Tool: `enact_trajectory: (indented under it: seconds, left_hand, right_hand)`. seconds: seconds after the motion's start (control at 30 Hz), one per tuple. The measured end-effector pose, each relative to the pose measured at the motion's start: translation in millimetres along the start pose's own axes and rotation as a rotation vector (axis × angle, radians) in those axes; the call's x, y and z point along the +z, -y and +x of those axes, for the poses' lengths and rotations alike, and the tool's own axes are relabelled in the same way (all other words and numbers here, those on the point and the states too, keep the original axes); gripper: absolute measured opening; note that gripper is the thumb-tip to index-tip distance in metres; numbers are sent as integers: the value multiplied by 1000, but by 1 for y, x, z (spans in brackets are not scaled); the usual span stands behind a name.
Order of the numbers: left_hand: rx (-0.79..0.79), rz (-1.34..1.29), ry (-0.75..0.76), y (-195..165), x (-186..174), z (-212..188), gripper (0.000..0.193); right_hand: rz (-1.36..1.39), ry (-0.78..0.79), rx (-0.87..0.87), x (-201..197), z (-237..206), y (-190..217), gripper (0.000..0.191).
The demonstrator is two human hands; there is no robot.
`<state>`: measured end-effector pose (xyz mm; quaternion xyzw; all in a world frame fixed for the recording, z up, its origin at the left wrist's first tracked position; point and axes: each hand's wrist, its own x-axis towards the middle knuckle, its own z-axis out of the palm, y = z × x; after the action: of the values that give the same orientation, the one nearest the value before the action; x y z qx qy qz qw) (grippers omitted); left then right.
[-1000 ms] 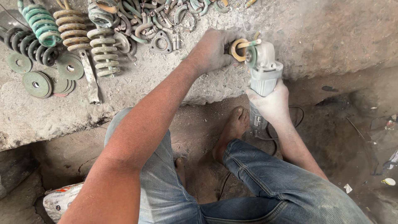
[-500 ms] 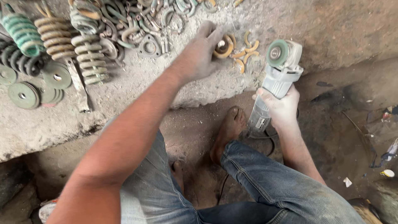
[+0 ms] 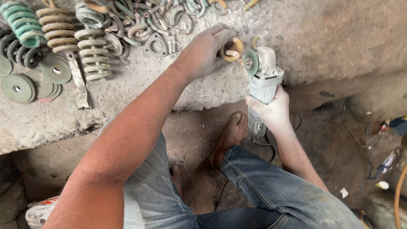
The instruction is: The person sits on the floor and uses an angle grinder to grind and smooth various metal parts, including springs and curved metal pieces. The person handles each part individually, grinding them against a concrete block before placing them back into a pile.
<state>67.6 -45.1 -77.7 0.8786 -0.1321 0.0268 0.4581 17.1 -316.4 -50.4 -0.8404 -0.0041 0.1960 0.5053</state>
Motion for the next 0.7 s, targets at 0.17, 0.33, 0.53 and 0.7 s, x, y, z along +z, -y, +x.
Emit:
enact_trajectory:
  seconds: [0.17,0.33,0.53,0.7]
  left_hand:
    - [-8,35,62,14,-3,6,51]
    - [-66,58,135,18,-2,12,34]
    - [-30,68,24,19,-1,11,34]
    - [-74,29,75,21,3,13,27]
  right_hand:
    - [-146,20,-20,4,9,12,48]
    - [-184,22,6,7,12,18,47]
    - [-218,27,21,9,13,22,50]
    - [-284,5,20,10,17,24,53]
